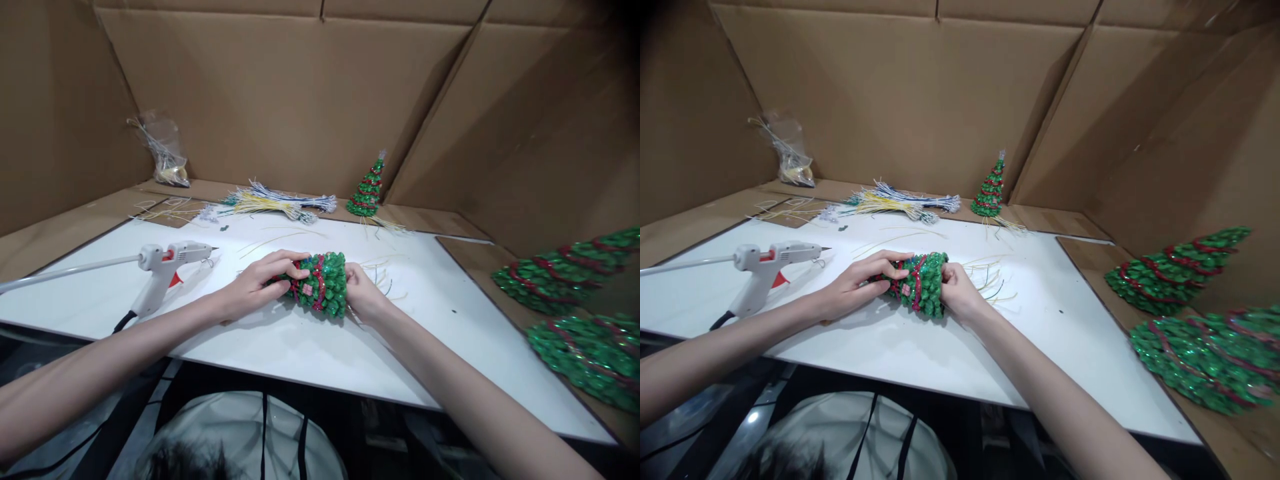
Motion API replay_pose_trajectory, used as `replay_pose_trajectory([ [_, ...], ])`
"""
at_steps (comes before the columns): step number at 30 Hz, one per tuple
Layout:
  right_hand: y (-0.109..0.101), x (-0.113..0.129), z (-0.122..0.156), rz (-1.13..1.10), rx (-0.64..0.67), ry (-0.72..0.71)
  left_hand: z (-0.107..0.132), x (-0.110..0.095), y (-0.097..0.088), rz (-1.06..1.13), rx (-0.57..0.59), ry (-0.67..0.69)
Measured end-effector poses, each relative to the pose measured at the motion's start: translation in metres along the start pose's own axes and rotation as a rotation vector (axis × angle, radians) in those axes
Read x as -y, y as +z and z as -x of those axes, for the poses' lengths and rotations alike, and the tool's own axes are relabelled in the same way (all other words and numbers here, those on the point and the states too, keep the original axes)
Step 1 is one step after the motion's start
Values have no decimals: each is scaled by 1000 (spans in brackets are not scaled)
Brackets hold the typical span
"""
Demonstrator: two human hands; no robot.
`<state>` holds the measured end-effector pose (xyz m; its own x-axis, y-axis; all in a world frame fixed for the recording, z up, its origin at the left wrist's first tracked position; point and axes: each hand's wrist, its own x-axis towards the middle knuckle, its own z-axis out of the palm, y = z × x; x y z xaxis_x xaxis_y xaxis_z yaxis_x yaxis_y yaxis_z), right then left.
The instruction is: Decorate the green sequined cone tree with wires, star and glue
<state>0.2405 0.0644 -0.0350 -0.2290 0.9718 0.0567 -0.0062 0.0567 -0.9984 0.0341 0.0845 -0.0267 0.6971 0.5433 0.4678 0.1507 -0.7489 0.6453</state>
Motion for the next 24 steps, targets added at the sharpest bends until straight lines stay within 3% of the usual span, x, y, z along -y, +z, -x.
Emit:
replay_pose_trajectory([
  [4, 2, 2, 2, -140, -8, 81, 0, 1, -1, -1, 0, -1],
  [18, 2, 1, 2, -120, -44, 80, -1, 0, 0, 26, -11, -51],
  [24, 1, 3, 2, -118, -21, 86, -3, 3, -4, 136, 14, -88],
])
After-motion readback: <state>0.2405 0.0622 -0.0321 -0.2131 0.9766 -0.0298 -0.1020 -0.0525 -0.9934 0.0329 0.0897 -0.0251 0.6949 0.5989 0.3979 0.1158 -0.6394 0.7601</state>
